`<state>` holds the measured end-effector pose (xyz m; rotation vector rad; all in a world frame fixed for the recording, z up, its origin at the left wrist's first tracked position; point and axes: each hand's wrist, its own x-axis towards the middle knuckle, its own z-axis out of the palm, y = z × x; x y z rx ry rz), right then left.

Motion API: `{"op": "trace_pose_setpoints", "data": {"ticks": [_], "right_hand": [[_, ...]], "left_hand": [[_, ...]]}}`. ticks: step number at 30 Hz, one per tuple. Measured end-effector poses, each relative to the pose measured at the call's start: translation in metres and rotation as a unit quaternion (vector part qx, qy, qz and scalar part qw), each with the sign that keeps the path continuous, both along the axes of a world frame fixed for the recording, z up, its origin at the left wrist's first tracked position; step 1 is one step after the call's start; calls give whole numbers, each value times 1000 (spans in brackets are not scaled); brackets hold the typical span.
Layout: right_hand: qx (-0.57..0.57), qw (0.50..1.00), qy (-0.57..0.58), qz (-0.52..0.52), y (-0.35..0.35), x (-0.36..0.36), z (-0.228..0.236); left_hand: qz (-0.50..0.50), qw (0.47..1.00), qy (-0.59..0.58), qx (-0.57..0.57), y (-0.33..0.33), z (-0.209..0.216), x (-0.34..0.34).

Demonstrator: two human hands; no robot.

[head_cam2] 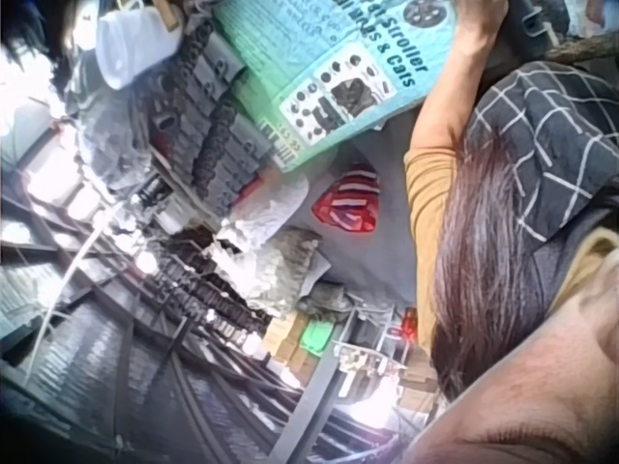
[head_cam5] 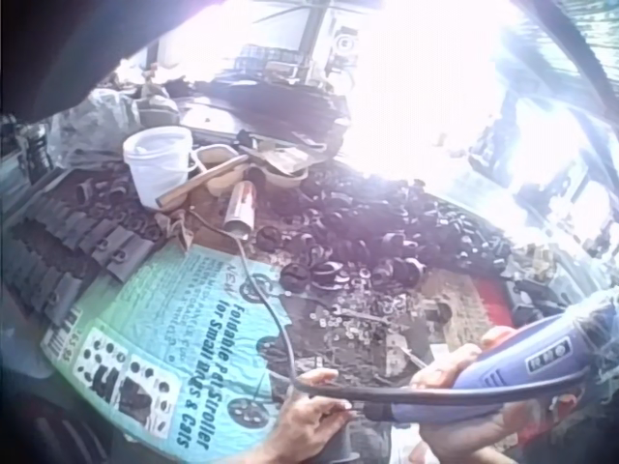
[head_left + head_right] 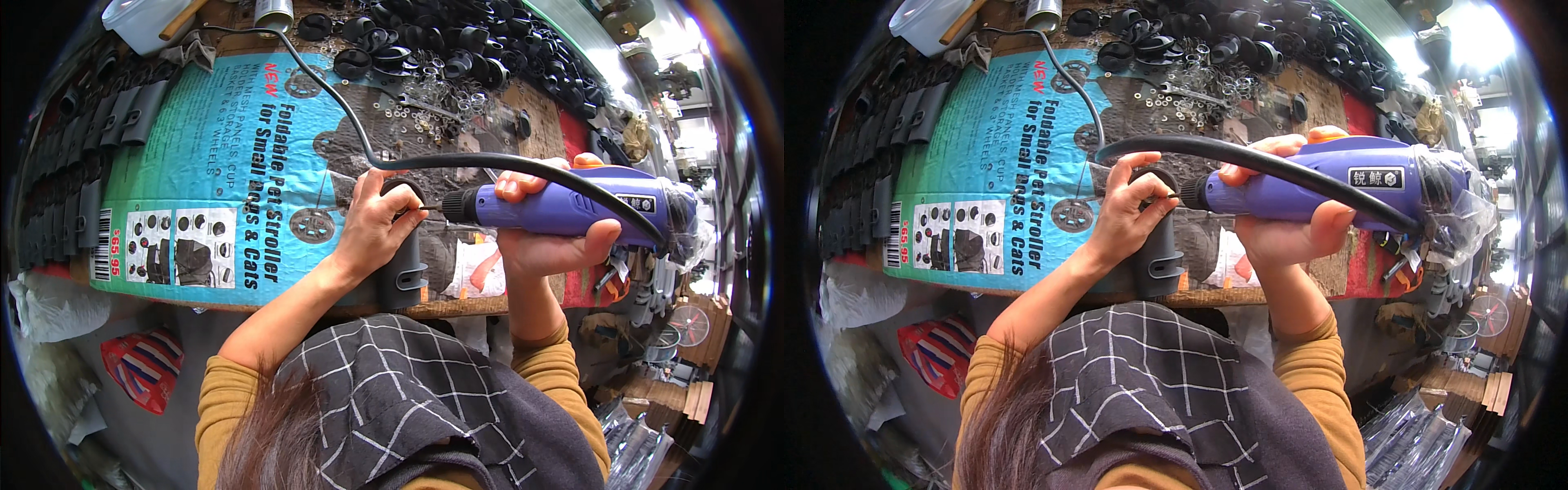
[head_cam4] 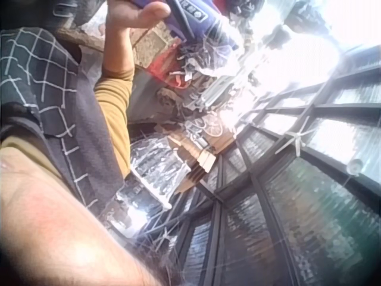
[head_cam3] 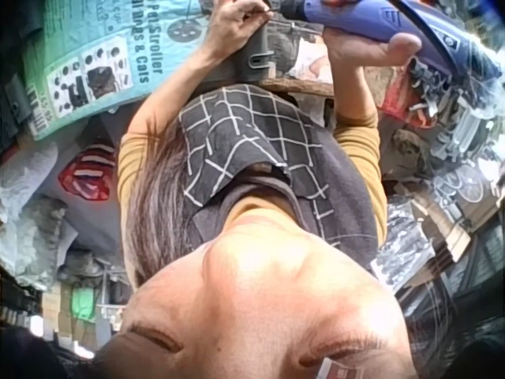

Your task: The person repeatedly places small metal rings into a black cylindrical component and uses a purple heat gun to apply heat. The person handles the component and rings one at a time, repeatedly heating and seating the rings throughout the clip.

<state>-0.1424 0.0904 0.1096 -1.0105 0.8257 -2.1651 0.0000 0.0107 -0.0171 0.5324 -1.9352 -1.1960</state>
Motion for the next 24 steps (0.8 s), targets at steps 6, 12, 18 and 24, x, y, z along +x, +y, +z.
{"op": "trace_pose_setpoints", "data": {"ticks": [6, 12, 18, 24], "right_hand": [[2, 1000, 11, -16, 0, 1, 0], [14, 999, -1, -36, 1, 2, 1], [67, 993, 79, -62, -1, 13, 0], [35, 993, 109, 36, -3, 26, 0]], "left_hand": [[-4, 1000, 2, 2, 0, 1, 0], [-4, 1000, 14, -3, -1, -1, 0], [11, 1000, 25, 1, 1, -3, -1], [24, 999, 22, 40, -1, -7, -3]]}}
